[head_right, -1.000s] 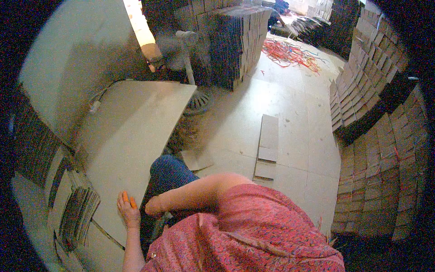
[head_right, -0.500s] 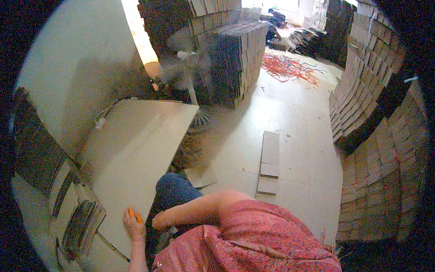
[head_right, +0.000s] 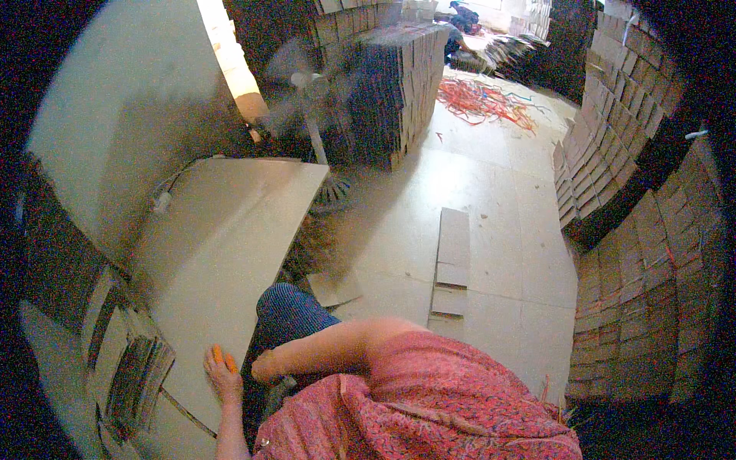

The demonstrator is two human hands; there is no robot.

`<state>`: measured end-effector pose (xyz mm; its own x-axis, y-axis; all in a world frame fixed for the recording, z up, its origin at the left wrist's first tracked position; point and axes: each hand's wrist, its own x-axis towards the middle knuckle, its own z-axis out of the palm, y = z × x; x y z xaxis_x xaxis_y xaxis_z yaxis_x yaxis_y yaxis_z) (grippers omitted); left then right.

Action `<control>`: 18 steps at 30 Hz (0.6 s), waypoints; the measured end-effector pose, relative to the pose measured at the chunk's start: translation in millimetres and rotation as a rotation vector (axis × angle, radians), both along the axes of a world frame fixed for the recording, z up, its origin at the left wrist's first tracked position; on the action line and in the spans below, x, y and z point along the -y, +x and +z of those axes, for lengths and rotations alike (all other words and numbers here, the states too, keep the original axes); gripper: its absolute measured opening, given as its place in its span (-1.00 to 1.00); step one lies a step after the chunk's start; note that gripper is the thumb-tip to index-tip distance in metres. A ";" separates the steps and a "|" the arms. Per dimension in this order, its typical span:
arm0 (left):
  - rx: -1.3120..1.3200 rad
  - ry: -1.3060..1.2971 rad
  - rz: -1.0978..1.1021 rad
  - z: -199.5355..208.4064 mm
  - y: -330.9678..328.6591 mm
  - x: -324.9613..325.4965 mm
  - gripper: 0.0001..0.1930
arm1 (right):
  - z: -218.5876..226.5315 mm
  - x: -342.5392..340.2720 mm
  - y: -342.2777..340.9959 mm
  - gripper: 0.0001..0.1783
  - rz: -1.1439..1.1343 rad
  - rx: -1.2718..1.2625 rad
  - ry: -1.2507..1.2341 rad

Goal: The person sits on the floor and repeatedly picks up flat cardboard sheets, folds them along pre-scored lines to form partitioned dividers, and stacks the finished units on the floor.

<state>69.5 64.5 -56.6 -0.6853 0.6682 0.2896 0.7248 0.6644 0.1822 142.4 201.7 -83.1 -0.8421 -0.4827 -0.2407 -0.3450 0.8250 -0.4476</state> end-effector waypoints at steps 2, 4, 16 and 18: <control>-0.006 -0.001 0.000 0.5 0.7 0.5 -0.56 | 14.8 -5.0 4.5 -0.78 0.032 -0.007 -0.016; 0.005 -0.011 -0.001 5.7 3.1 -4.2 -0.56 | 23.0 -5.4 7.6 -0.78 0.024 -0.003 -0.008; -0.021 -0.007 -0.004 7.9 3.4 -3.4 -0.58 | 11.1 3.7 0.8 -0.75 0.040 0.046 0.087; -0.031 -0.010 -0.002 4.5 1.5 -1.7 -0.58 | 8.2 4.7 -1.3 -0.75 0.077 0.037 0.089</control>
